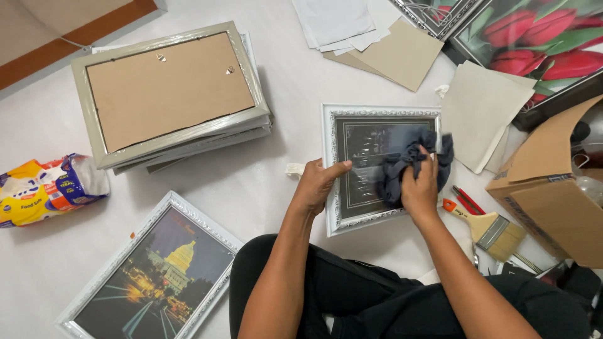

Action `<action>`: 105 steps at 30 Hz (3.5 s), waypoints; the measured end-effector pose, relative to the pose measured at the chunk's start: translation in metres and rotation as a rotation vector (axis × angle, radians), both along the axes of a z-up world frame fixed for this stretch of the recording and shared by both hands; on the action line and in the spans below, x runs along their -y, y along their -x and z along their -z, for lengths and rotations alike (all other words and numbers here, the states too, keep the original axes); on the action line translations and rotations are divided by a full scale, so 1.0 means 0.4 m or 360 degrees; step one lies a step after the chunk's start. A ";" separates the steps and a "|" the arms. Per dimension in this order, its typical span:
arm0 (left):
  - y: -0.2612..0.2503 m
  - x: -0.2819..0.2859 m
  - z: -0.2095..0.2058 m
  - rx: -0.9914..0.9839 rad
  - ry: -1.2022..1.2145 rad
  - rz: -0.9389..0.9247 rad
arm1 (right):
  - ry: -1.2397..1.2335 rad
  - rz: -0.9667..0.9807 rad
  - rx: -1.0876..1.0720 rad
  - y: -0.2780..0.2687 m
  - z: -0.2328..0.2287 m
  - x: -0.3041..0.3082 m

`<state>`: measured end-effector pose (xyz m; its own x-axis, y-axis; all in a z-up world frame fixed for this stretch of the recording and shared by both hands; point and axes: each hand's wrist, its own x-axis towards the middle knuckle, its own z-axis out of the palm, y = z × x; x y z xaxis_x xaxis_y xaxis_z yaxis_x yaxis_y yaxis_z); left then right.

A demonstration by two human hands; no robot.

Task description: Assembling a picture frame by inserting a photo, securing the backing, and cleaning the glass.

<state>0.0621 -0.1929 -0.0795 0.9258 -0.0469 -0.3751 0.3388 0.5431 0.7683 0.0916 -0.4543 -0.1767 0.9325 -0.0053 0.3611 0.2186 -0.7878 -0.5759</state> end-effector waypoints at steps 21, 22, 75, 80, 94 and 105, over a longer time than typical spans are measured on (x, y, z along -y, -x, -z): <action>0.000 -0.027 0.064 0.0064 0.0051 -0.0149 | 0.0353 -0.0238 0.0694 -0.239 -0.272 -0.084; 0.003 -0.028 0.038 0.0059 0.0065 -0.0159 | 0.0355 -0.0199 0.0695 -0.258 -0.272 -0.030; -0.004 -0.015 0.070 -0.0058 0.0305 -0.0266 | 0.0235 -0.0644 -0.0192 0.150 -0.176 -0.061; -0.020 -0.001 0.100 -0.0059 0.0291 -0.0288 | 0.0116 0.0070 -0.0451 0.077 -0.088 0.081; -0.022 0.006 0.072 -0.0068 0.0285 -0.0217 | 0.0260 -0.0593 0.0376 -0.091 -0.136 -0.311; -0.024 -0.024 0.112 -0.0112 0.0369 -0.0274 | 0.0723 -0.0257 -0.0173 -0.150 -0.106 0.156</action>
<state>0.0716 -0.1833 -0.1242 0.8996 0.0165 -0.4364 0.2747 0.7554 0.5949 0.1517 -0.5165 -0.1343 0.9409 0.2776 0.1940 0.3160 -0.9256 -0.2083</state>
